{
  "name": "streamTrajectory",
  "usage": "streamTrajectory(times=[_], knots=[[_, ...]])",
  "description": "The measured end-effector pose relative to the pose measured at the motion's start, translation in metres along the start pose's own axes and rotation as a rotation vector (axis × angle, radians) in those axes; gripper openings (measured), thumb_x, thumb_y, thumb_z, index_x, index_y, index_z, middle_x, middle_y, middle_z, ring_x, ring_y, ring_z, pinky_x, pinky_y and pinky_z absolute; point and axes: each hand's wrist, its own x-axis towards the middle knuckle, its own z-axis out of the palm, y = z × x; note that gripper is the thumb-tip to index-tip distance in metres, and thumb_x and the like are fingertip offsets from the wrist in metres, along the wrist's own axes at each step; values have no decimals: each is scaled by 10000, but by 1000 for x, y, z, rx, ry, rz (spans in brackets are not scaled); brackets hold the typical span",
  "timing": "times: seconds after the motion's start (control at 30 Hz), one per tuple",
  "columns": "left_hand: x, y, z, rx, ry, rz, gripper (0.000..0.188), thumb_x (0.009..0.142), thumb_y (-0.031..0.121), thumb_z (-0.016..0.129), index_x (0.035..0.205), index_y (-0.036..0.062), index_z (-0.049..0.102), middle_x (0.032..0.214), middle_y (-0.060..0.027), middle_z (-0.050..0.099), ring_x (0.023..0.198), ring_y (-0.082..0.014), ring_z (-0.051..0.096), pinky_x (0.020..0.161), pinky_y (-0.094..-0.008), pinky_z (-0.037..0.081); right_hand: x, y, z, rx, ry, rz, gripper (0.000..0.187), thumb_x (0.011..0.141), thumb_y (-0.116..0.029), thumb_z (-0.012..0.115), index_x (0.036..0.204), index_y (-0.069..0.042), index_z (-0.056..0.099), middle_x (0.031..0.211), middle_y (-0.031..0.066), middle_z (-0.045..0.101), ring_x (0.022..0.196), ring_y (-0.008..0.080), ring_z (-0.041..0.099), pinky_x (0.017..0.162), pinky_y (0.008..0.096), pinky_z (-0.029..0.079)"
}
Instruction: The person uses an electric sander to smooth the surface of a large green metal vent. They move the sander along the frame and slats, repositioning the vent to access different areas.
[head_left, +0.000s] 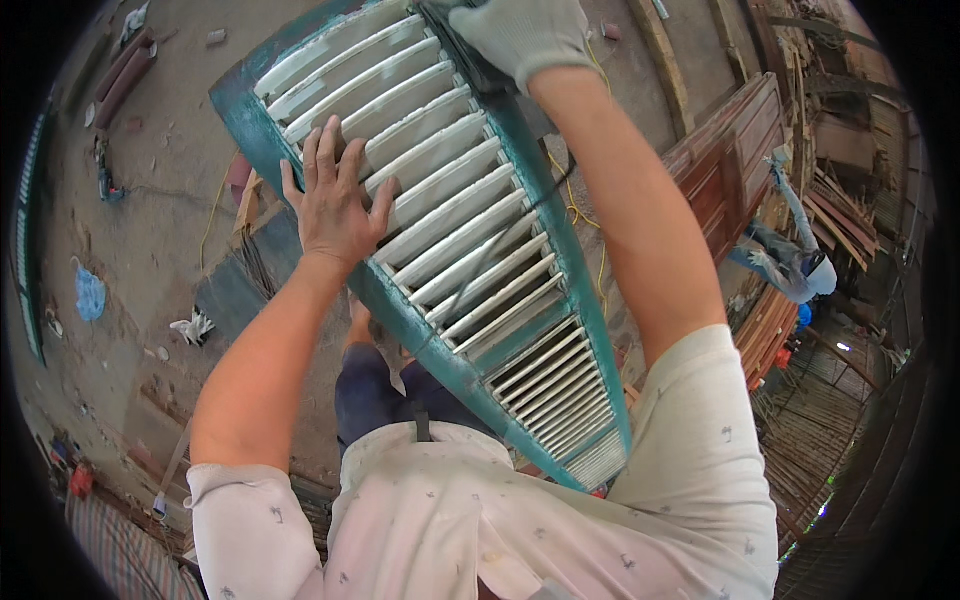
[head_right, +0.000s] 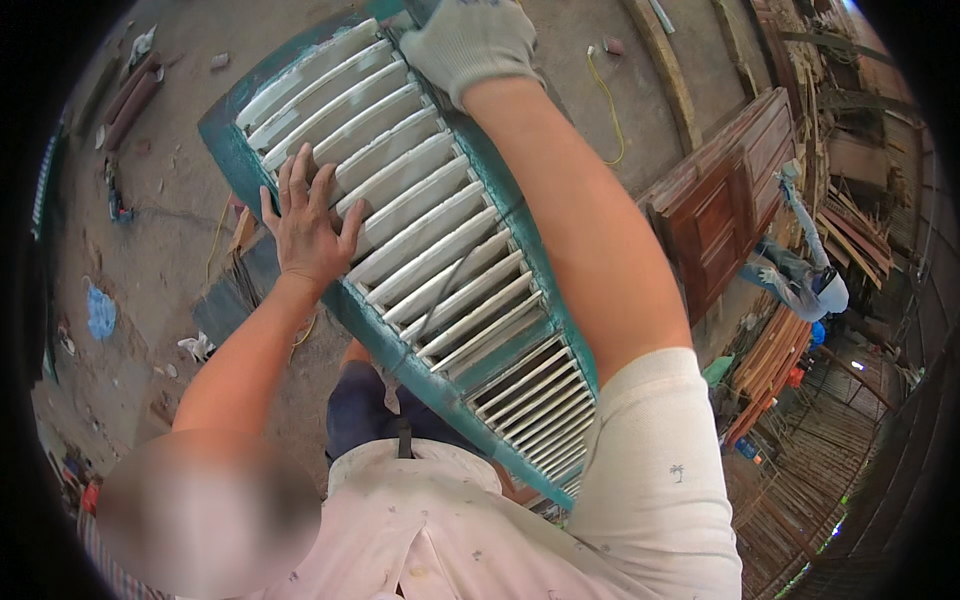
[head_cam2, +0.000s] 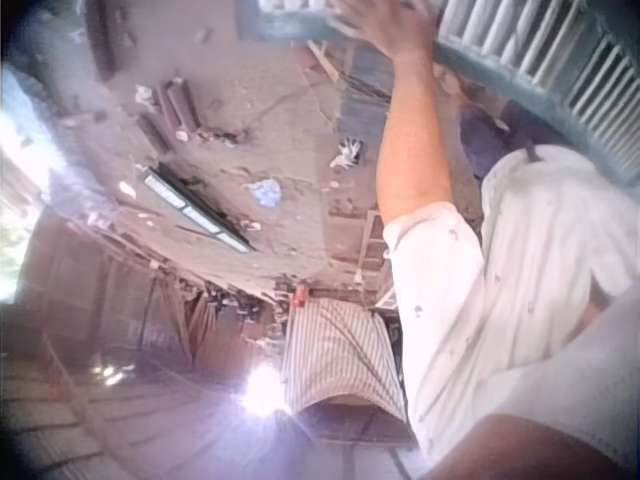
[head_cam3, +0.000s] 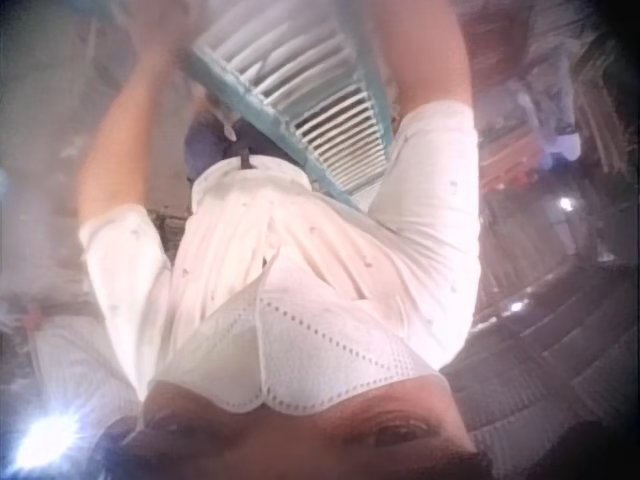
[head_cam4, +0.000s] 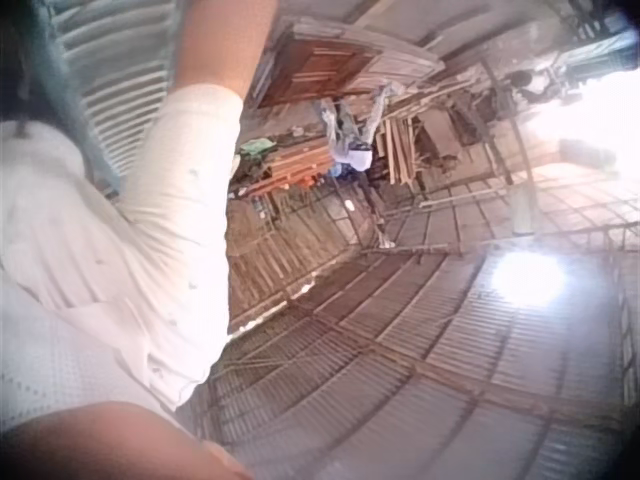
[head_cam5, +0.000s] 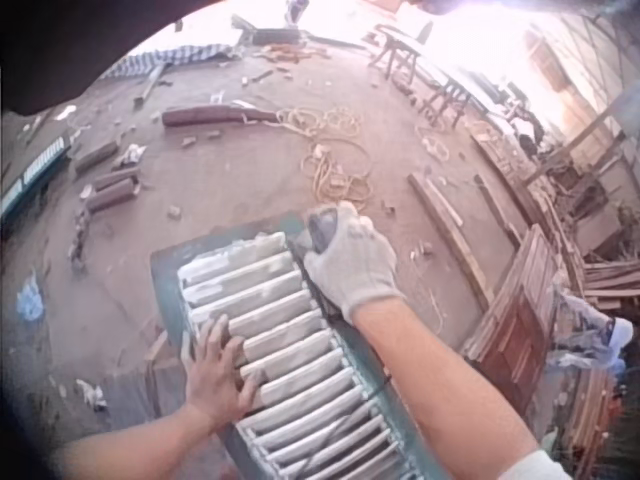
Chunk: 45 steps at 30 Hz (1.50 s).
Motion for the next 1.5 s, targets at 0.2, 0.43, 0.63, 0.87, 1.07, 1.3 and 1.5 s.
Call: streamTrajectory(times=[0.2, 0.43, 0.63, 0.87, 1.07, 1.3, 1.5], knots=[[1, -2, 2, 10, 22, -3, 614, 980, 515, 718, 1490, 199, 588, 1771, -59, 328, 1656, -316, 265, 1292, -738, 155, -39, 32, -12, -23, -64, -53, 656, 843, -381, 840, 1389, -114, 594, 1237, 252, 726, 1124, 459, 744, 973, 548, 601], [0, 4, 2, 25, -15, -45, 607, 983, 527, 692, 1489, 217, 567, 1766, -62, 316, 1656, -317, 244, 1294, -743, 161, -126, 79, -24, -63, -56, -14, 793, 815, -388, 852, 1485, -112, 531, 1278, 237, 691, 1126, 460, 732, 980, 554, 599], [-1, 4, -2, -8, -38, -45, 602, 981, 519, 704, 1480, 210, 566, 1773, -65, 310, 1664, -319, 232, 1297, -739, 137, -40, 27, 2, -94, -65, -7, 889, 778, -423, 881, 1524, -62, 561, 1332, 245, 712, 1239, 433, 702, 1052, 524, 565], [3, 3, -2, 17, -33, -23, 609, 966, 512, 715, 1475, 205, 583, 1786, -68, 286, 1669, -316, 219, 1300, -726, 123, 58, -27, 4, -23, -11, -18, 628, 876, -466, 833, 1309, -49, 649, 1250, 255, 758, 1192, 430, 747, 1018, 525, 599], [-3, -4, 3, 18, -7, -41, 613, 962, 521, 715, 1470, 205, 586, 1776, -67, 301, 1664, -318, 230, 1295, -732, 129, 28, -22, 4, -13, -92, -4, 634, 838, -434, 840, 1316, -66, 647, 1245, 269, 755, 1182, 447, 744, 1024, 526, 596], [-1, -1, 1, 3, 3, -36, 611, 970, 514, 726, 1480, 210, 580, 1791, -70, 299, 1667, -333, 239, 1282, -744, 136, 38, -14, 15, 3, -53, -70, 615, 812, -387, 829, 1316, -77, 659, 1236, 266, 759, 1169, 444, 746, 1018, 513, 598], [-1, -5, 5, 17, 8, -6, 627, 978, 520, 719, 1508, 226, 560, 1788, -61, 307, 1667, -327, 244, 1294, -733, 130, 33, -12, -1, -1, -45, -47, 584, 846, -368, 822, 1319, -56, 680, 1228, 250, 776, 1170, 421, 752, 1013, 501, 596]])
